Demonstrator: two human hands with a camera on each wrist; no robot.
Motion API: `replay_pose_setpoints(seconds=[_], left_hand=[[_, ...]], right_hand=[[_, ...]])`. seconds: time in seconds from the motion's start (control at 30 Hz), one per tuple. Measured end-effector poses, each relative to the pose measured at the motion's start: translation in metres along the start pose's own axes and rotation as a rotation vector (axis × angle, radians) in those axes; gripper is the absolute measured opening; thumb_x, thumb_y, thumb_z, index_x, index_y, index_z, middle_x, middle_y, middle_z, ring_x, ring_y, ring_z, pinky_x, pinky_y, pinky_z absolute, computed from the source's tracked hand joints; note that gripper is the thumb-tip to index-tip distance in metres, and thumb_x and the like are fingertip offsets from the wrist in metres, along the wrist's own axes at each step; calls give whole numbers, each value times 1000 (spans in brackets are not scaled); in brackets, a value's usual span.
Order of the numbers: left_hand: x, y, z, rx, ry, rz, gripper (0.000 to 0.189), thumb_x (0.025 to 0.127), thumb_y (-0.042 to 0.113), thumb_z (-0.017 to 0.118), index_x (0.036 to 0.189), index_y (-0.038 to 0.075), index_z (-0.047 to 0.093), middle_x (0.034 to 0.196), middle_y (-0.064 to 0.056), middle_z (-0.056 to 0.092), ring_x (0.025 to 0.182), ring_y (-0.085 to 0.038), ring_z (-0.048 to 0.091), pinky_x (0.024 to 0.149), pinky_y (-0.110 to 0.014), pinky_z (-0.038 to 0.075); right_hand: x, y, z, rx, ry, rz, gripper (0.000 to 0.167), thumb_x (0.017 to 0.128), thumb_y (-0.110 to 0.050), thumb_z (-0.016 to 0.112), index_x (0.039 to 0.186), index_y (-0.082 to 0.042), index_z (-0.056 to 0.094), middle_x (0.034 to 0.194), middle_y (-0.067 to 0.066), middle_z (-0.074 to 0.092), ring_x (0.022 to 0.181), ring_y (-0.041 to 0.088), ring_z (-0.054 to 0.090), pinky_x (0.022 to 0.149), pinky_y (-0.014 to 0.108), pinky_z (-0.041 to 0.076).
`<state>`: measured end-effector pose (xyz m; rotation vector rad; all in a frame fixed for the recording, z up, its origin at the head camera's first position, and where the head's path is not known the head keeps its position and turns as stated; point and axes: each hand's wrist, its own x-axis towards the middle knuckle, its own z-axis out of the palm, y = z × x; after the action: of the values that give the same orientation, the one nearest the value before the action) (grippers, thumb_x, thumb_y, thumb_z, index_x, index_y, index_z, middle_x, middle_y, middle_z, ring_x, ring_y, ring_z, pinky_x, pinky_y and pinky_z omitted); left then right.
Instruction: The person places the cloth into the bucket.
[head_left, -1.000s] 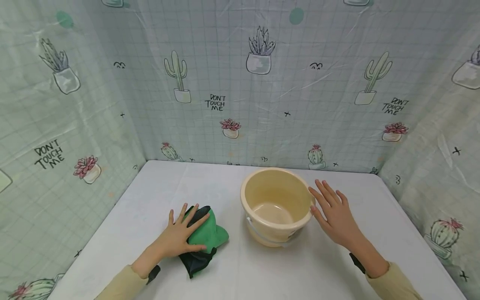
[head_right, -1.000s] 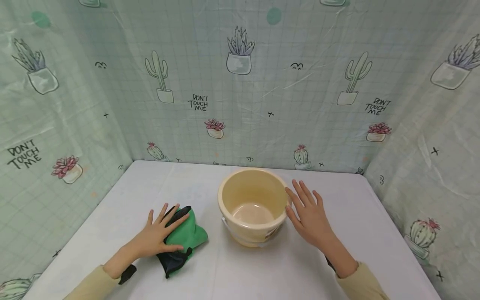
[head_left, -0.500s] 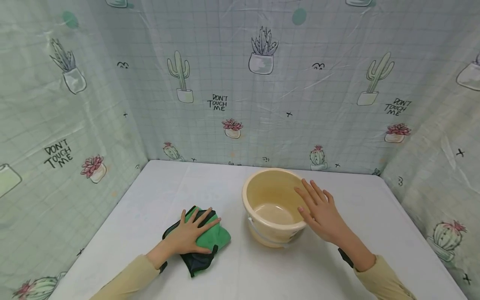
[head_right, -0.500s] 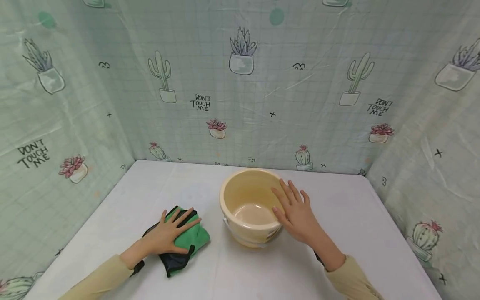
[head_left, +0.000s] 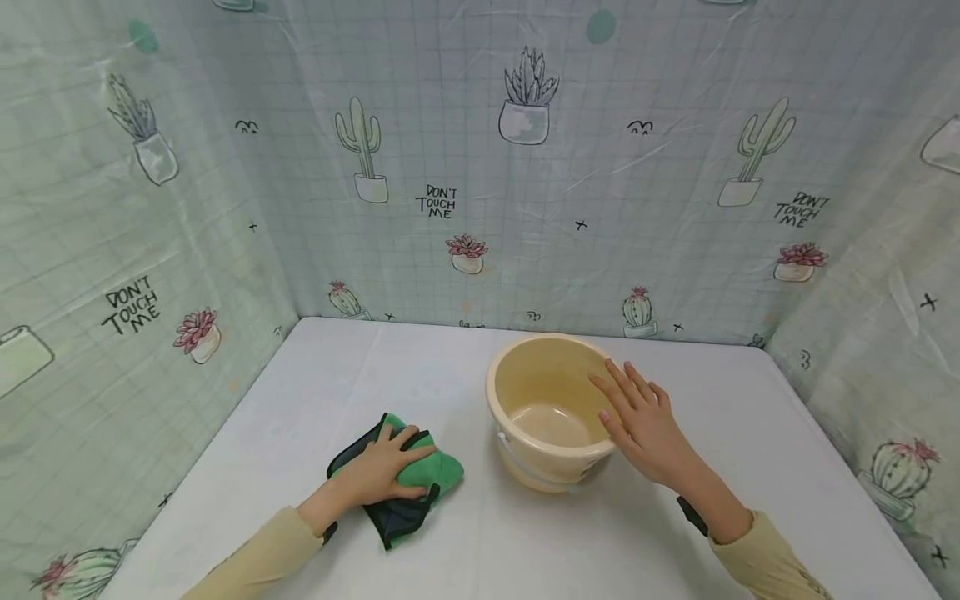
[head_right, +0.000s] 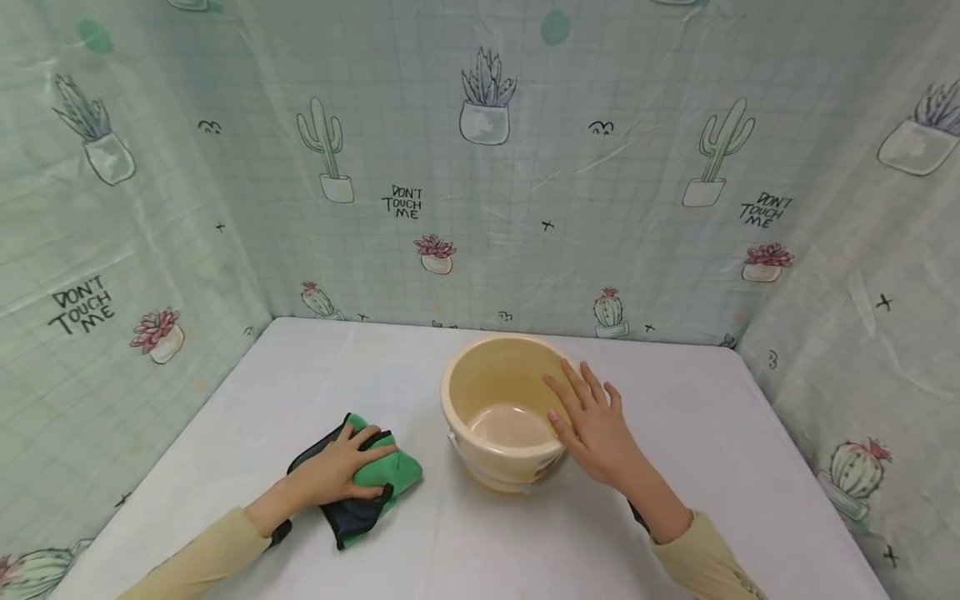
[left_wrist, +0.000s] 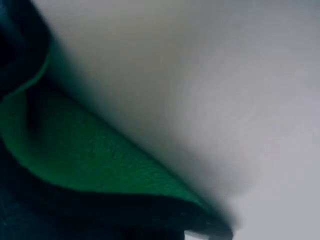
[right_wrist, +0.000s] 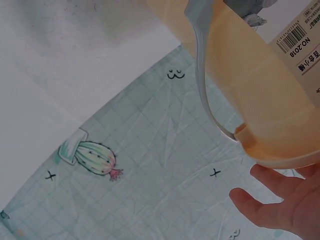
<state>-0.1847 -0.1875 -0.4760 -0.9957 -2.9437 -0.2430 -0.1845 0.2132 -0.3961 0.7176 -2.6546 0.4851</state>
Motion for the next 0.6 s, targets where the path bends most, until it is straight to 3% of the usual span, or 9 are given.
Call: replay_pose_setpoints(seconds=[0.17, 0.43, 0.6], left_hand=[[4, 1, -5, 51, 41, 61, 52, 79, 49, 59, 124, 24, 52, 123, -14, 46, 102, -39, 45, 67, -57, 45], [8, 1, -12, 247, 110, 139, 46, 77, 55, 56, 117, 32, 52, 112, -6, 48, 87, -25, 42, 62, -47, 42], [10, -1, -22, 282, 171, 159, 45, 76, 55, 57, 114, 32, 53, 108, -5, 48, 82, -22, 38, 59, -43, 39]], right_hand=[[0, 0, 0, 3, -6, 9, 47, 93, -30, 42, 138, -18, 33, 148, 11, 21, 134, 37, 16, 94, 61, 17], [1, -1, 0, 10, -7, 15, 47, 93, -30, 42, 138, -19, 33, 148, 11, 21, 135, 35, 15, 94, 62, 17], [2, 0, 0, 15, 0, 15, 47, 93, -30, 42, 138, -18, 34, 148, 12, 21, 135, 35, 16, 94, 62, 18]])
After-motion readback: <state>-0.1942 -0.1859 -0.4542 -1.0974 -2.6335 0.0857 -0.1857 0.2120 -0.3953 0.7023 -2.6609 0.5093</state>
